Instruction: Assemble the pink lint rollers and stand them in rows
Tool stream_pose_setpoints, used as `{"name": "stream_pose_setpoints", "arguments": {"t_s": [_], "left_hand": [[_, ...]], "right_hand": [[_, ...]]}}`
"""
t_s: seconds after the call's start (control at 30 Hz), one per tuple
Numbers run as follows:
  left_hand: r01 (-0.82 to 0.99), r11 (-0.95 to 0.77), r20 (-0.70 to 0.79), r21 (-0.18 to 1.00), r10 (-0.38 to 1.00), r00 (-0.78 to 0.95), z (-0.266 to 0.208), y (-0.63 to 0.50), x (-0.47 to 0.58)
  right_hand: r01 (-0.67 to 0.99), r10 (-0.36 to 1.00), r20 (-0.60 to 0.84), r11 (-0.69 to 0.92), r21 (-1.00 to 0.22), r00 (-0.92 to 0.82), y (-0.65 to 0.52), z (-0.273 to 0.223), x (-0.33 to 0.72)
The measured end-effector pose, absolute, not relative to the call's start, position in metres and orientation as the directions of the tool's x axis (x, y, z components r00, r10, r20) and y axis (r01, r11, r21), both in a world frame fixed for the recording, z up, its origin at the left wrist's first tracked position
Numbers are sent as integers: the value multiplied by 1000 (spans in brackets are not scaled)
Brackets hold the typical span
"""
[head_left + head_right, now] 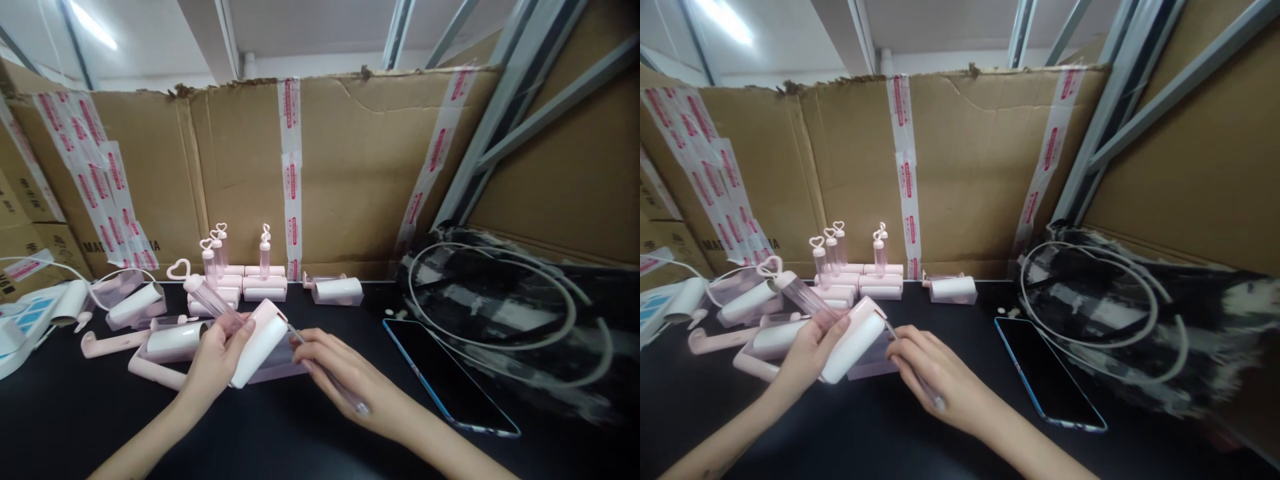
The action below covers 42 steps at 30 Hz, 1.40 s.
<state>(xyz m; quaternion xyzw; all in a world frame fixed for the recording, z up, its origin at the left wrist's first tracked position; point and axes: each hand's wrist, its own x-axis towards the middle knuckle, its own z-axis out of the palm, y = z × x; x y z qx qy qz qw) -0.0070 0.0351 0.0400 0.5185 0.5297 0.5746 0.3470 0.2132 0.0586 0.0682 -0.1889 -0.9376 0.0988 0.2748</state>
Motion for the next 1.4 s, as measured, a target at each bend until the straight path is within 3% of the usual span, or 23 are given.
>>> {"name": "stream_pose_setpoints", "arguments": {"t_s": [0.2,0.43,0.57,0.7,0.83,0.93,1.0,1.17,1.4], "left_hand": [[132,-230,257,964,930,-261,35,40,-6],[60,-315,317,947,892,-323,40,33,4],[-9,-266,241,964,886,-396,43,29,21],[6,-267,249,964,893,-376,43,37,21],[-72,-276,219,959,874,-434,43,42,4],[-172,-215,131,961,907,-400,44,38,2],[-193,-158,95,968,950,-297,47,34,9],[-130,-165,147,978,979,-143,53,23,27],[-31,-359,348,933,919,-184,55,15,24]], "right_hand": [[400,335,552,917,-4,-763,65,48,205],[430,244,668,894,126,-703,62,43,199],[458,209,696,868,192,-687,64,44,191],[445,310,693,895,17,-650,65,50,192],[197,425,765,904,-378,-483,65,57,206],[-33,650,708,730,-683,-276,69,61,206],[-161,746,591,571,-805,-306,73,63,199],[-308,814,386,268,-913,-434,74,65,182],[-341,759,429,286,-896,-490,63,79,187]]}}
